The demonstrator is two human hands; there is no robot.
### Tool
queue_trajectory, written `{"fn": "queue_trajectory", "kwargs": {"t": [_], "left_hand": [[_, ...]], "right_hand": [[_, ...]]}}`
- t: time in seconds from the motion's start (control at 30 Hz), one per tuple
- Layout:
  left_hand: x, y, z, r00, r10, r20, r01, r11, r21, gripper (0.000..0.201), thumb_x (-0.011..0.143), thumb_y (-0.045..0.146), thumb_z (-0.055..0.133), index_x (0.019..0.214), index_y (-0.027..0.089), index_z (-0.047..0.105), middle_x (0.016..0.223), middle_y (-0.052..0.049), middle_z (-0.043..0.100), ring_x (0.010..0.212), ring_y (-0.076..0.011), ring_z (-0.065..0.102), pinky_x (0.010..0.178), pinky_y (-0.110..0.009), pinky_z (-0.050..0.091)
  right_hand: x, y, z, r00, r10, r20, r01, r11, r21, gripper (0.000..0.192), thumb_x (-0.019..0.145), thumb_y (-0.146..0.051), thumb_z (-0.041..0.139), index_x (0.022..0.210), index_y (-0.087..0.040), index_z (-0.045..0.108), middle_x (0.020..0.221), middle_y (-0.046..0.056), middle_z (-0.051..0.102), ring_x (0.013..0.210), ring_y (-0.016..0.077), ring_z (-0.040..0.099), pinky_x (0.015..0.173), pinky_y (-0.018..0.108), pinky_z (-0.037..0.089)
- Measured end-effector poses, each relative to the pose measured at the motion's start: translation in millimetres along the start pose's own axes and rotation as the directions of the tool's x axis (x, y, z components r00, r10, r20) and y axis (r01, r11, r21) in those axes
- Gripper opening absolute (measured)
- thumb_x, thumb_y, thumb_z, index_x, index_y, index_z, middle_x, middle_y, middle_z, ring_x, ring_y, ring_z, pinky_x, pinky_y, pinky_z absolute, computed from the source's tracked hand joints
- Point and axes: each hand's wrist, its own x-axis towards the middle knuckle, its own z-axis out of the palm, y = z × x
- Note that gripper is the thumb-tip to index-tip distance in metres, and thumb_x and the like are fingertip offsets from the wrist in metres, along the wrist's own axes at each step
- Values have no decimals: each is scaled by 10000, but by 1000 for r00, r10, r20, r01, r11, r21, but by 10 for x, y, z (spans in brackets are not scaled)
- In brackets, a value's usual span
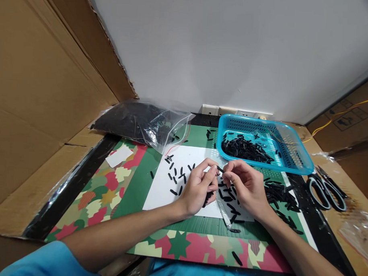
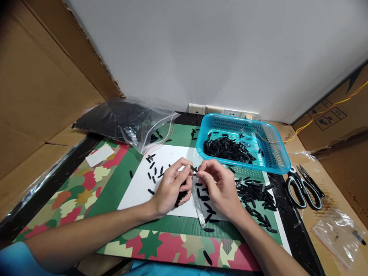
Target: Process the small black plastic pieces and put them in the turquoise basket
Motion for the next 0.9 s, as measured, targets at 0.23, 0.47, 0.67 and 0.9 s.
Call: {"fn": "queue_trajectory", "kwargs": {"t": [0.23, 0.47, 0.67, 0.9], "left_hand": [[32, 20, -4, 999, 14, -51, -15, 1000, -15, 322, 1030, 543, 584, 960, 246, 480, 556, 135, 342, 328, -42, 310, 325, -130, 338], [22, 21, 6, 999, 20, -44, -20, 1000, -7, 316, 1028, 541, 594, 978, 245, 494, 556, 135, 348, 329, -39, 324, 331, -123, 335], [28, 7, 2, 999, 14, -29, -15, 1000, -6, 313, 1029, 535, 596, 973, 241, 501, 552, 135, 345, 326, -40, 330, 328, -123, 329], [25, 19, -1, 999, 13, -30, -13, 1000, 6, 323, 1024, 541, 601, 960, 241, 499, 559, 135, 338, 331, -37, 314, 333, -130, 338]], "right_hand": [[39, 32, -71, 991, -31, -132, 22, 997, -68, 86, 998, -294, 714, 963, -216, 720, 755, -13, 674, 579, 113, 564, 531, 241, 454], [42, 13, -65, 991, -84, -101, 69, 987, -145, 57, 947, -279, 778, 976, -233, 760, 817, 5, 735, 664, 138, 651, 594, 254, 530], [28, 34, -53, 993, -85, -78, 70, 982, -177, 22, 958, -259, 763, 958, -237, 764, 871, 9, 761, 695, 141, 670, 623, 262, 540], [18, 16, -50, 994, -86, -65, 68, 970, -234, 42, 971, -254, 744, 938, -237, 764, 876, 5, 752, 681, 135, 636, 634, 266, 517]]}}
